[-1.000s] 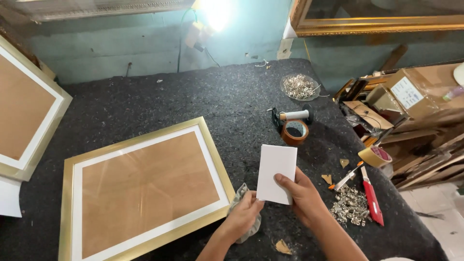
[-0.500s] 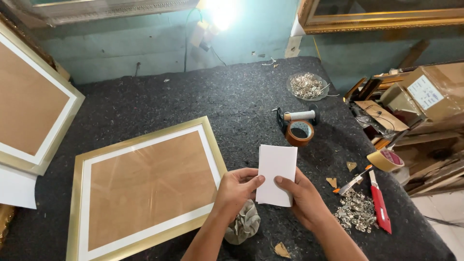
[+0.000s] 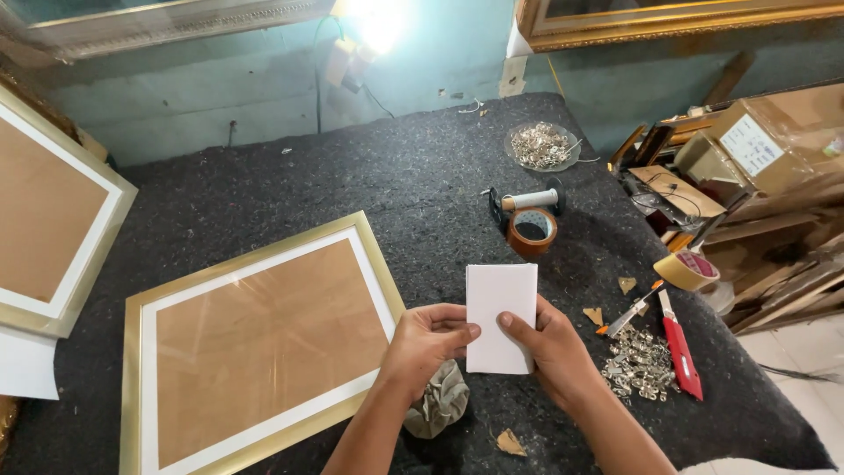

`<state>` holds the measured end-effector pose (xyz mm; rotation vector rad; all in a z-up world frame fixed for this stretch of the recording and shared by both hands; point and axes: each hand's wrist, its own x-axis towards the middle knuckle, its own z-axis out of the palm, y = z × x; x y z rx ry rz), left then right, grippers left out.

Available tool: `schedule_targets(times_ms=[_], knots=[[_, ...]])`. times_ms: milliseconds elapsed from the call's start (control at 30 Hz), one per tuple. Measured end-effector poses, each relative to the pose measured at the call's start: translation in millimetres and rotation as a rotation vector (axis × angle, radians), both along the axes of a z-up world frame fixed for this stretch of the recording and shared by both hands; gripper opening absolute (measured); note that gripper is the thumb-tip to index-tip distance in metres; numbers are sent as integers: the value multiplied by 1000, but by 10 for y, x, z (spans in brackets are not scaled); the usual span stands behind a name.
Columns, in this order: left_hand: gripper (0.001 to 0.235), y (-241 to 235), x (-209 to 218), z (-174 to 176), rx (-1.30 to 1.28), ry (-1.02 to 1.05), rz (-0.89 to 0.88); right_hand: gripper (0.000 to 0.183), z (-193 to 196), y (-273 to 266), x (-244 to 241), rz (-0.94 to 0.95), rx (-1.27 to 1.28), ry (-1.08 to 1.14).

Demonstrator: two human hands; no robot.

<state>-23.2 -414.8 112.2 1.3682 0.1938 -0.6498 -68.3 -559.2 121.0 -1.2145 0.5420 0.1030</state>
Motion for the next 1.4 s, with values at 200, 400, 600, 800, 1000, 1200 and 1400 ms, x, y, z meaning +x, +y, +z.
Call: schedule_targets(times_ms=[200,400,600,800,1000,1200,1400], knots=[[28,15,5,-18,22,-17,-39,46,-4,17,-20,-18,-8,8],[12,5,-2,41,18,20,-70,44,124,61,-12,-67,21,85],[11,16,10,22,60,3,-52,19,-65,-62,19,-190,-45,-89],[3,-59,-24,192,175,-84,-244,20,-183,-83,54,-221,-43,-160],[29,-254,-95,283,-11,-19,6,20,-119,35,25,-207,-140,-105],[33,-293,-16,223,-72,60,150,20,-118,-29,-42,-82,-329,-62],[31,-425,-49,133,-183,96,249,24,-68,-94,-58,-79,-381,-59]])
